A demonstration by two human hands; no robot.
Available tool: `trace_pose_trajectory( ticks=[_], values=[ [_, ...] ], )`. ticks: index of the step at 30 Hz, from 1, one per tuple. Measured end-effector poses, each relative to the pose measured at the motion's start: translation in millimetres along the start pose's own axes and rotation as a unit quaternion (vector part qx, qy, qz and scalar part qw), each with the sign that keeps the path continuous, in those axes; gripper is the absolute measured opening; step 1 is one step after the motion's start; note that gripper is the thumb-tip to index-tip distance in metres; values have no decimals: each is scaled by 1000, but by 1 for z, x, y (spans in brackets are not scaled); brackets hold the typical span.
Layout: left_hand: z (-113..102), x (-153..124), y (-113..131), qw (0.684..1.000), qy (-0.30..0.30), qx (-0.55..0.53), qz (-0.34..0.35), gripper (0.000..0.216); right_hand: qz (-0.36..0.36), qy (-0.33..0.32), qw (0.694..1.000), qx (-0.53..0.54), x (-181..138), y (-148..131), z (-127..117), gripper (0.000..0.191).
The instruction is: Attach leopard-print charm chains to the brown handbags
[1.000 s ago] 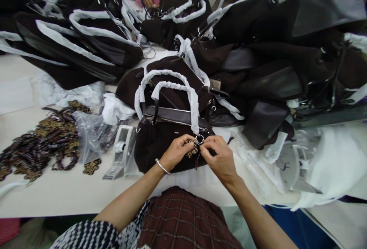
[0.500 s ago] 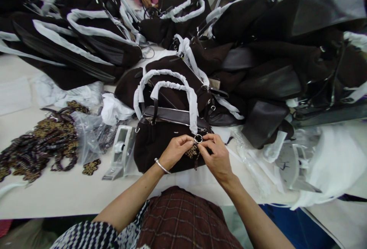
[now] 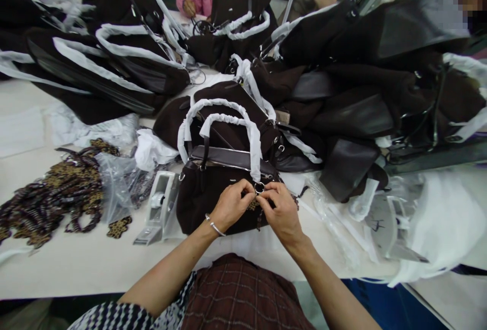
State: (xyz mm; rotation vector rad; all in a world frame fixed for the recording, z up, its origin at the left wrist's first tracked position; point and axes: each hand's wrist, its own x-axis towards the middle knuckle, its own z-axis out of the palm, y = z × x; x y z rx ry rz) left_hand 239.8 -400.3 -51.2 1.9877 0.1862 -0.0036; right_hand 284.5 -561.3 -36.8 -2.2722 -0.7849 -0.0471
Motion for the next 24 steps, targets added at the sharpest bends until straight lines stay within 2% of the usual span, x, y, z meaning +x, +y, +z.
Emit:
trace_pose_trajectory(
  ticks=[5, 7, 11, 13, 15, 17, 20, 22, 24],
  values=[
    [-7, -4, 10, 995, 52, 83, 17, 8, 32, 34, 996, 71, 3, -8, -5, 11],
    [-9, -7, 17, 995, 72, 65, 32, 8, 34, 26, 994, 99, 6, -11, -6, 13],
    [-11, -9, 27, 997, 58, -2, 49, 12, 62, 16, 984, 166, 8, -13, -3, 9],
    [-14, -7, 28, 997, 56, -12, 61, 14, 93, 8, 974, 207, 8, -11, -2, 8],
    [-18, -3, 27, 992, 66, 12, 106, 15, 138, -12, 960, 244, 6, -7, -2, 10],
    [-23, 4, 23, 978, 57, 83, 184, 17, 181, -29, 949, 256, 4, -5, -3, 15],
    [-30, 19, 13, 927, -13, 243, 284, 28, 194, -22, 956, 219, 3, -5, -4, 19],
    [-33, 30, 5, 892, -46, 326, 310, 32, 171, -10, 969, 179, 3, -7, -3, 18],
    [-34, 40, -2, 874, -52, 363, 318, 29, 139, 0, 980, 145, 4, -9, -2, 17]
  ],
)
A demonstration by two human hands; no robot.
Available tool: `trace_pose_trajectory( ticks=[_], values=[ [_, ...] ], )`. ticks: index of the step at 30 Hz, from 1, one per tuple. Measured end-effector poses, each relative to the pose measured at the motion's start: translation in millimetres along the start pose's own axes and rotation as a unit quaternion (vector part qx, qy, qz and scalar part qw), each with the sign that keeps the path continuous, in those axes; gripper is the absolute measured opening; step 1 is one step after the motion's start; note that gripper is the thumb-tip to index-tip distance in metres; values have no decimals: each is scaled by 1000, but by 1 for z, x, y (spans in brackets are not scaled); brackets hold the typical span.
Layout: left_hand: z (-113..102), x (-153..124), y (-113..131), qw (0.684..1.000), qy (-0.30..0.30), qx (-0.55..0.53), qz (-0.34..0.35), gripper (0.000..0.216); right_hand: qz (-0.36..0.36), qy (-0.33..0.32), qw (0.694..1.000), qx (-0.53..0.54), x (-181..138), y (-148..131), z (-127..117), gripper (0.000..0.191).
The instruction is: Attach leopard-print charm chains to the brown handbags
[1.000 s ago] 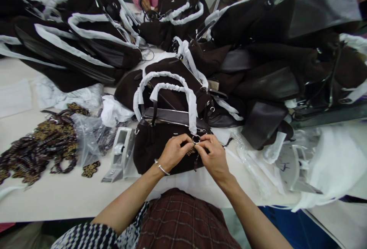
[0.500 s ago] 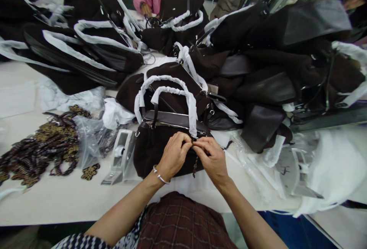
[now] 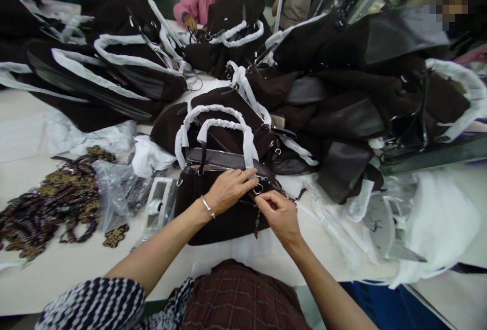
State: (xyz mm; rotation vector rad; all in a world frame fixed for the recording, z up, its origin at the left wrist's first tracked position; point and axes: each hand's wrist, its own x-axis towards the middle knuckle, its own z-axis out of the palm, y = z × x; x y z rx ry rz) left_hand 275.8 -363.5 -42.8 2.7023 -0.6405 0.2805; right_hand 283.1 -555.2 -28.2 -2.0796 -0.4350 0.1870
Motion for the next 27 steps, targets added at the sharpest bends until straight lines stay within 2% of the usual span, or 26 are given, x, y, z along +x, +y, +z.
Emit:
trace_pose_trajectory(
  ticks=[3, 7, 12, 20, 27],
  values=[
    [6, 4, -7, 1000, 0, -8, -9, 22, -43, 23, 998, -29, 1, 0, 4, 16],
    [7, 4, -3, 996, 8, -59, -63, 24, -69, 46, 995, -61, 1, 3, 9, 17],
    [5, 3, 6, 989, 16, -107, -104, 22, -55, 82, 994, -55, 0, 7, 14, 18],
    [3, 4, 13, 985, 29, -132, -109, 24, -29, 119, 991, -48, 2, 10, 21, 21],
    [-4, 5, 20, 978, 6, -151, -140, 28, -37, 93, 993, -63, 6, 12, 23, 19]
  ],
)
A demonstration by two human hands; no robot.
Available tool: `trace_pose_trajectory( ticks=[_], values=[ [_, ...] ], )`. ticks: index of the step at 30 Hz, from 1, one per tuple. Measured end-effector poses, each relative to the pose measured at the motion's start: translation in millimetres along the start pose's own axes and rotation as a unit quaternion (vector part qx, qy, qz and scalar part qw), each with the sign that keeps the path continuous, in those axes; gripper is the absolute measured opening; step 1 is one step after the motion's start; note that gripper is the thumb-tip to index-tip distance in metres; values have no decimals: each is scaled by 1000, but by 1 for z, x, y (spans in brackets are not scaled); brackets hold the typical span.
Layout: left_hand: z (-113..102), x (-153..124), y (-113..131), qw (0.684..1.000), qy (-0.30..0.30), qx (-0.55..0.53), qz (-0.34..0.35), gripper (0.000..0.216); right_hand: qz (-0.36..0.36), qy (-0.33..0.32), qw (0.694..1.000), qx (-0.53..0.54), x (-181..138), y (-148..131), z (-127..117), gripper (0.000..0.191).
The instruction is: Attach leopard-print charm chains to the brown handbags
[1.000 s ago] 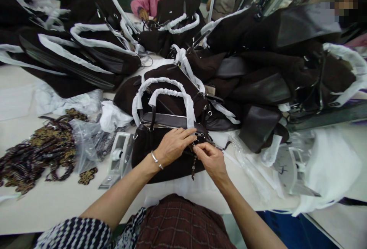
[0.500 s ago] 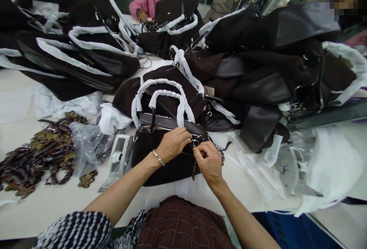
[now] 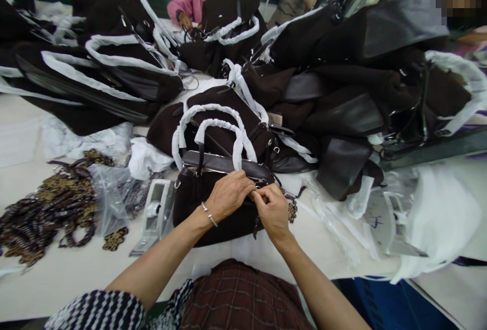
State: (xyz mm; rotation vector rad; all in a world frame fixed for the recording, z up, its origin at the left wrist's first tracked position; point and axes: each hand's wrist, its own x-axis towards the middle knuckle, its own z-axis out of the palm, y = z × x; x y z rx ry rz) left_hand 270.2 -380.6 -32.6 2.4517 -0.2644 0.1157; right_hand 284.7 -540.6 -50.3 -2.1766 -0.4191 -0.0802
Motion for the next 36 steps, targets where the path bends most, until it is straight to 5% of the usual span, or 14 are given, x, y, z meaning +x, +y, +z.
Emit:
trace_pose_trajectory(
  ticks=[5, 10, 15, 20, 25, 28, 31, 36],
  values=[
    [3, 4, 10, 996, 30, -15, -87, 16, -27, -17, 999, -20, 2, 3, 0, 19],
    [5, 3, 21, 993, 44, -47, -99, 13, -43, -34, 998, 14, 4, 1, -9, 17],
    [-4, -2, 38, 977, 88, -172, -87, 15, 100, 46, 974, 197, 5, -3, -23, 22],
    [4, -2, 51, 902, -36, -401, -159, 12, 118, 62, 905, 404, 6, -25, -26, 37],
    [15, -1, 52, 875, -2, -467, -129, 13, 47, -76, 957, 276, 13, -44, -41, 35],
    [14, -3, 45, 838, 14, -516, -173, 14, 64, -43, 973, 216, 16, -37, -54, 41],
    [15, -6, 38, 809, 12, -551, -203, 15, 159, 33, 967, 194, 16, -22, -60, 41],
    [18, -9, 36, 807, 13, -557, -198, 15, 267, -46, 922, 277, 14, -12, -48, 31]
  ],
)
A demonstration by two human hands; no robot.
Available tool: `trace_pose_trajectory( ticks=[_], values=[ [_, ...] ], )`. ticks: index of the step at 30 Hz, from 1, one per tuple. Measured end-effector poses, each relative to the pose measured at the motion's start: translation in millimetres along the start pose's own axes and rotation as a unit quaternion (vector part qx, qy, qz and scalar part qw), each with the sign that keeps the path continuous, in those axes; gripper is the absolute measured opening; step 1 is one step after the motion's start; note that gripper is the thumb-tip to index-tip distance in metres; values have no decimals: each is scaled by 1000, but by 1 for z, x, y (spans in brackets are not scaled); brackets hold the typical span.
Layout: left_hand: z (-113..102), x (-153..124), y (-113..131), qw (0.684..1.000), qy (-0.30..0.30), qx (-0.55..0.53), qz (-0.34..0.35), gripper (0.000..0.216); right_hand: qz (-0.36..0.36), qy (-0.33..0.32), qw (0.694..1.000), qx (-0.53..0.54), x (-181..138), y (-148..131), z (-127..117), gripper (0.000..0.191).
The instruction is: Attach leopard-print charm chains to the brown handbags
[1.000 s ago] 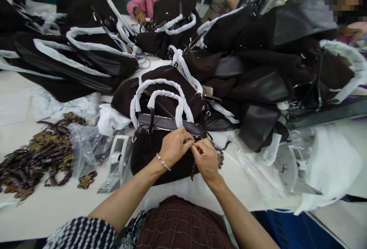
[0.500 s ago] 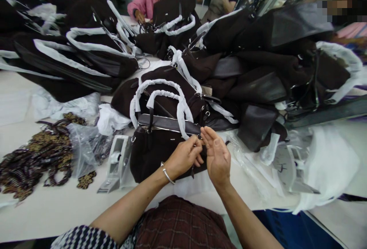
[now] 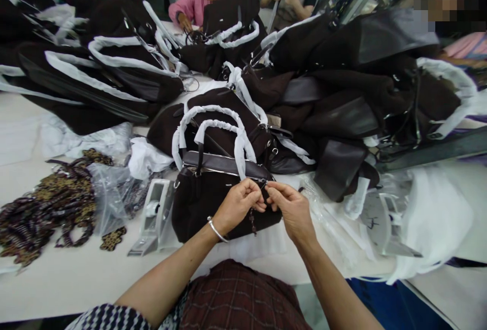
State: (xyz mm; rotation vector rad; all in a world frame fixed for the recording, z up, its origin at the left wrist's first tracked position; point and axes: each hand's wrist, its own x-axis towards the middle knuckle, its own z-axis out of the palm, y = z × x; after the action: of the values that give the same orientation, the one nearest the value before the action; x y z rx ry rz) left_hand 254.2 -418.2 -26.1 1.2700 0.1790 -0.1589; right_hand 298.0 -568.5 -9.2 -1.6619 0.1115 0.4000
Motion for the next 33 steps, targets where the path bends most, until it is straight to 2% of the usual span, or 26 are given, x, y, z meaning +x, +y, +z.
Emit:
trace_pose_trajectory(
  ticks=[4, 7, 18, 23, 28, 33],
  values=[
    [3, 0, 2, 1000, -11, -6, -3, 14, 10, -28, 994, 109, 4, 1, 15, 28],
    [3, 0, 3, 1000, -19, -16, 0, 14, 22, -45, 989, 141, 6, -1, 21, 27],
    [-1, 0, 3, 999, -10, -32, -11, 15, -7, -34, 995, 89, 10, 1, 24, 23],
    [-4, 1, 2, 999, -11, -27, -21, 15, -10, -53, 997, 55, 10, -1, 23, 24],
    [-3, 0, 2, 1000, -7, -12, -17, 16, -19, -21, 999, 29, 9, -3, 26, 23],
    [-9, -3, 8, 999, 44, 30, -9, 16, -23, -48, 997, 54, 11, 0, 22, 23]
  ],
)
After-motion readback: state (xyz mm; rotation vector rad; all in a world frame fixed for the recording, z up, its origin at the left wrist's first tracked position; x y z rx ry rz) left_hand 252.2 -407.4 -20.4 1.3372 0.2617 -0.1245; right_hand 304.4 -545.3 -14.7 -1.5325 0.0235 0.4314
